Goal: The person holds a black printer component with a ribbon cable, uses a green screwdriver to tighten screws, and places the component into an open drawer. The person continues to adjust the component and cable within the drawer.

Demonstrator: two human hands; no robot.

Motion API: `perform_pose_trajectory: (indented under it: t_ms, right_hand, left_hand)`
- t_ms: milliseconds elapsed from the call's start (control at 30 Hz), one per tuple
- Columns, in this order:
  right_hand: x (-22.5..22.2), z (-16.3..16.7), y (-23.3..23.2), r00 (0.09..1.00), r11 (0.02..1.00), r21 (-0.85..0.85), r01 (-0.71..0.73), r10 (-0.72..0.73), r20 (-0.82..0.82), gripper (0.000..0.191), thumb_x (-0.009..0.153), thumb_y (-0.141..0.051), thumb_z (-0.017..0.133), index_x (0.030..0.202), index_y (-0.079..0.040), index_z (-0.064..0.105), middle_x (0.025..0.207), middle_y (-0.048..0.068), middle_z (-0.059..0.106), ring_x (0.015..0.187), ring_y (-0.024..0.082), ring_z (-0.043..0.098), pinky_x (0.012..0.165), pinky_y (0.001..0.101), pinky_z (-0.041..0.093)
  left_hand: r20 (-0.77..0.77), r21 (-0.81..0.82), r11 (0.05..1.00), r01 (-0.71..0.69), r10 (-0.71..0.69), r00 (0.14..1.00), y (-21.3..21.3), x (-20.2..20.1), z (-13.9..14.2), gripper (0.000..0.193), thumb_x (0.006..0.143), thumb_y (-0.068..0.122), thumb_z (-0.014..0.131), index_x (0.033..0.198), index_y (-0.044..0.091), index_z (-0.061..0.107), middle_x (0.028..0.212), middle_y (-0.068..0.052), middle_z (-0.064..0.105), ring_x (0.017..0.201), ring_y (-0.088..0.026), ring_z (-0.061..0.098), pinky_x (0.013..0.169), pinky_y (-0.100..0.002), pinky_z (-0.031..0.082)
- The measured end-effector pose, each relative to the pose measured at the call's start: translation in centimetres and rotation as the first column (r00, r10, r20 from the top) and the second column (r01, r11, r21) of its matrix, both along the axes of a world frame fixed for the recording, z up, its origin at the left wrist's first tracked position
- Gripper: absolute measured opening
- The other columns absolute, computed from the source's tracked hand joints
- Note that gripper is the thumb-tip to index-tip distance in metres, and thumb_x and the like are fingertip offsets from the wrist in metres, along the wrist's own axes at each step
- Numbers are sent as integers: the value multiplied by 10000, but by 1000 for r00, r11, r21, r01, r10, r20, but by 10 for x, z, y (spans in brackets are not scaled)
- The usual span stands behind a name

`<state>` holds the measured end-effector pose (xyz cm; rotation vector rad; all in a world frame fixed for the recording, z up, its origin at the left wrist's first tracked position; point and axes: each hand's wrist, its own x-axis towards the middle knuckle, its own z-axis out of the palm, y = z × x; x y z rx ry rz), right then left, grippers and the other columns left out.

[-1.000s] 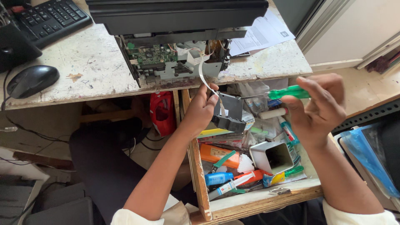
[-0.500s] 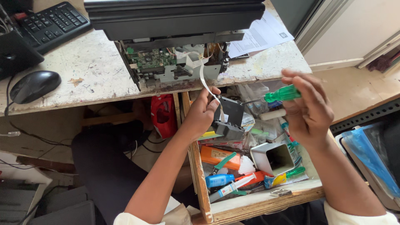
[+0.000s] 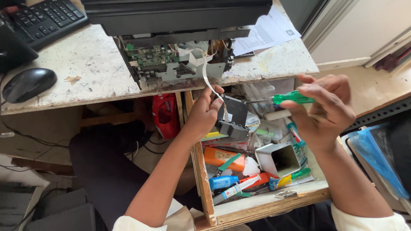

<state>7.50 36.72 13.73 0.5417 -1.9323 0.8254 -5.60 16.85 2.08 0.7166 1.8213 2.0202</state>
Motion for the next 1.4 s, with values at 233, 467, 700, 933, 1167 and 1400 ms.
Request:
perform_pose_trajectory:
  t_ms: [233, 467, 700, 933, 1167, 1400]
  right_hand:
    - [3, -1, -2, 997, 992, -120, 38, -29, 73, 342, 949, -152, 738, 1245, -28, 618, 1160, 63, 580, 1042, 172, 613, 989, 344, 550]
    - [0, 4, -4, 998, 998, 51, 43, -45, 34, 323, 969, -182, 741, 1222, -9, 637, 1101, 128, 649, 1103, 215, 642, 1069, 459, 571]
    - [3, 8, -6, 992, 994, 27, 105, -106, 66, 302, 1024, -187, 654, 1248, 4, 587, 1126, 135, 634, 1122, 224, 625, 1036, 423, 523]
    - [2, 6, 3, 999, 997, 72, 11, -14, 40, 282, 969, -137, 713, 1230, -43, 661, 1165, 117, 654, 1102, 217, 631, 970, 364, 541]
    - [0, 5, 8, 997, 993, 118, -5, -4, 77, 310, 922, -87, 747, 1212, -21, 662, 1116, 124, 672, 1072, 229, 638, 972, 367, 528]
    - [6, 12, 4, 953, 968, -167, -188, 221, 209, 297, 1085, -164, 601, 1355, -45, 571, 1340, 75, 594, 1257, 166, 588, 1107, 322, 518]
  left_hand:
    - [-50, -2, 1000, -28, 28, 998, -3, 1, 7, 221, 1036, 88, 519, 1257, 96, 518, 834, 24, 478, 732, -75, 428, 667, -263, 411]
    - [3, -150, 988, -37, 38, 999, -6, 5, 15, 240, 1027, 120, 505, 1266, 123, 523, 722, 4, 432, 626, -94, 405, 583, -288, 380]
    - [-51, -88, 996, -26, 21, 998, -4, 4, 13, 235, 1038, 124, 511, 1273, 120, 522, 782, 30, 477, 693, -73, 456, 648, -274, 431]
    - [-3, -127, 992, -22, 22, 1000, -3, 5, 15, 240, 1034, 139, 504, 1274, 130, 513, 760, 33, 485, 665, -78, 457, 624, -282, 429]
    - [-76, -86, 996, -9, 2, 997, -3, 5, 15, 233, 1047, 117, 497, 1280, 115, 509, 784, 34, 498, 688, -66, 467, 643, -273, 442]
    - [-19, -175, 984, -25, 22, 1000, -2, 5, 14, 227, 1039, 124, 520, 1266, 123, 523, 721, 6, 444, 620, -83, 413, 567, -287, 383]
